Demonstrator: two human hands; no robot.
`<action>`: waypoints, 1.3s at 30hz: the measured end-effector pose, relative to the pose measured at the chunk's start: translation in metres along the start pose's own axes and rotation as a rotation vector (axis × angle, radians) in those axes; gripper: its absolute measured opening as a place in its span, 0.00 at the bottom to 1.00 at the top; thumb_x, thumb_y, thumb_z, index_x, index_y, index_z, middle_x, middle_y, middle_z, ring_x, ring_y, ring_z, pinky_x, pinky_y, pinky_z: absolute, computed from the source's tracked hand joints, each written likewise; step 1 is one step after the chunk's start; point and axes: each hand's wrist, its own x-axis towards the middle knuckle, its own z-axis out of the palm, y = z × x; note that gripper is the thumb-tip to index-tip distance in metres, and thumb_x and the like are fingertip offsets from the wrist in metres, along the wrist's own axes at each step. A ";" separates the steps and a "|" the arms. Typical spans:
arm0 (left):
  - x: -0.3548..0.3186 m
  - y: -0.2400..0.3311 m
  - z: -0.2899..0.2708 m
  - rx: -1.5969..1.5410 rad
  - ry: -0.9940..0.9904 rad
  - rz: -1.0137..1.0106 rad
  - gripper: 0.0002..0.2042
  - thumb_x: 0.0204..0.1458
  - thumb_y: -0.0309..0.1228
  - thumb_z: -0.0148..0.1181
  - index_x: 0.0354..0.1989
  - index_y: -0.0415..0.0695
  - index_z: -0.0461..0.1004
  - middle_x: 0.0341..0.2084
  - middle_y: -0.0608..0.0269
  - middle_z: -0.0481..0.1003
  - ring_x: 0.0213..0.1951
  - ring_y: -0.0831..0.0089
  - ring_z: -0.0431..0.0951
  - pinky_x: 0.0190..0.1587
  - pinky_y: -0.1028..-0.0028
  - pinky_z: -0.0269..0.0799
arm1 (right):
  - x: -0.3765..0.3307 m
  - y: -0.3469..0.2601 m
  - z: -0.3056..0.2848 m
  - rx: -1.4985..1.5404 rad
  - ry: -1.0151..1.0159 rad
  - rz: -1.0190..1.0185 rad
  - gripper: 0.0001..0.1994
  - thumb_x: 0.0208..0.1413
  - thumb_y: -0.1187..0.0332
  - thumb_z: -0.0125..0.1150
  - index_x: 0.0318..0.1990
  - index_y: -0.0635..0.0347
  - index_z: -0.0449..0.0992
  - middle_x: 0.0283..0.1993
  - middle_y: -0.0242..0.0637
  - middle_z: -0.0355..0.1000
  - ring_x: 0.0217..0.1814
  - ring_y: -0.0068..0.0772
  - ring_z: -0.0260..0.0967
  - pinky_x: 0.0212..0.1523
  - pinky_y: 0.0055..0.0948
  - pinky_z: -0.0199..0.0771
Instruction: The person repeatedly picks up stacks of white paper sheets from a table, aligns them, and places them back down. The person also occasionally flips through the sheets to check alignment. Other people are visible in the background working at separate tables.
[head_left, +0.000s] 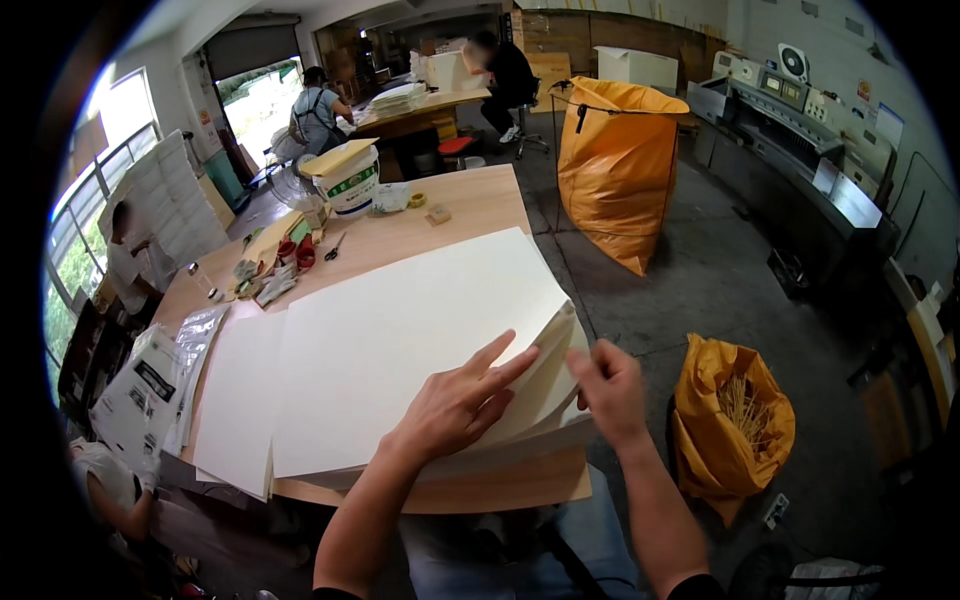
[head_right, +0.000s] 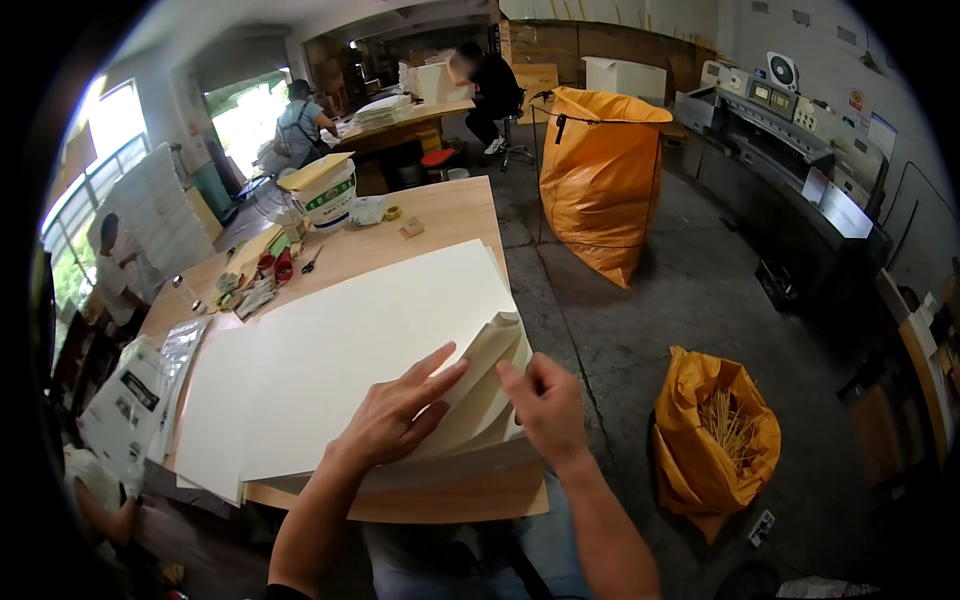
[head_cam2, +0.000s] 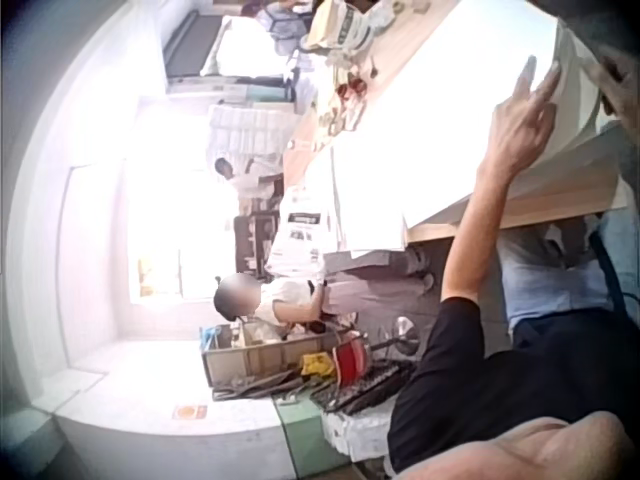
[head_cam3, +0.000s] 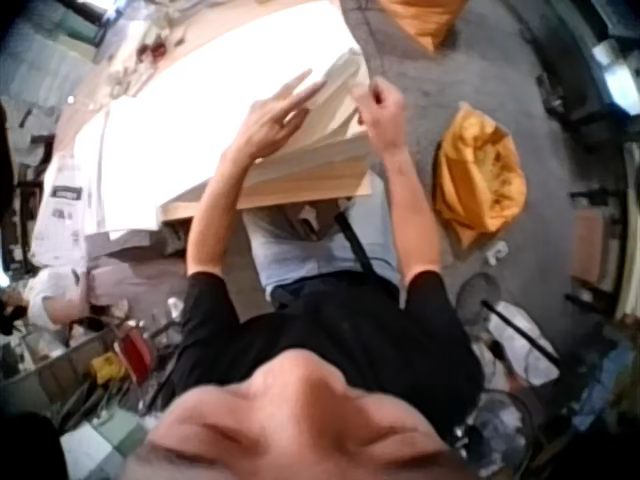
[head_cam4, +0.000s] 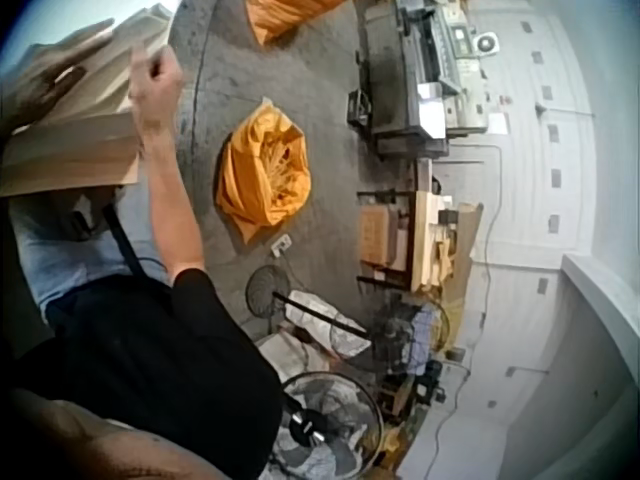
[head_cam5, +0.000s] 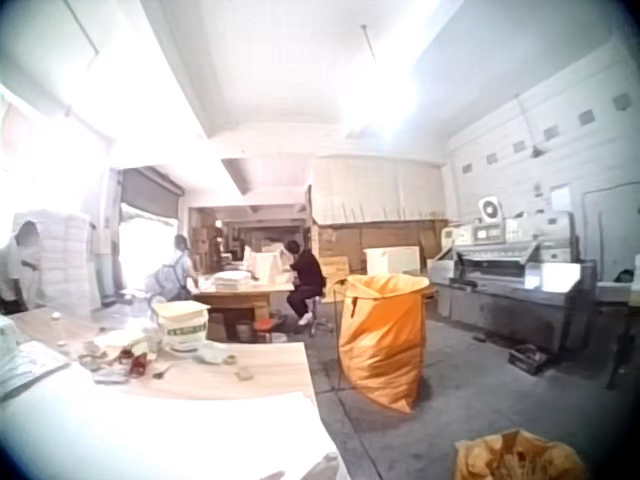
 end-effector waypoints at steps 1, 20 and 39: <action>-0.003 -0.002 -0.001 0.006 0.033 -0.001 0.21 0.58 0.31 0.59 0.59 0.68 0.72 0.65 0.49 0.65 0.45 0.54 0.82 0.43 0.60 0.80 | 0.001 0.003 0.003 -0.086 -0.009 -0.026 0.18 0.64 0.60 0.58 0.22 0.55 0.66 0.19 0.28 0.66 0.19 0.20 0.67 0.21 0.20 0.62; -0.001 0.003 -0.003 0.075 0.004 0.062 0.19 0.57 0.35 0.63 0.57 0.67 0.74 0.63 0.50 0.67 0.44 0.54 0.82 0.40 0.63 0.80 | 0.002 0.007 -0.006 0.083 -0.024 -0.074 0.17 0.64 0.63 0.55 0.21 0.54 0.65 0.18 0.31 0.66 0.18 0.27 0.66 0.21 0.25 0.65; 0.000 0.010 -0.002 0.065 0.006 0.030 0.26 0.40 0.38 0.77 0.51 0.61 0.78 0.59 0.53 0.72 0.46 0.56 0.82 0.43 0.65 0.80 | -0.013 0.025 -0.020 -0.717 0.267 -0.728 0.12 0.54 0.64 0.63 0.25 0.58 0.69 0.23 0.34 0.67 0.26 0.36 0.66 0.29 0.36 0.66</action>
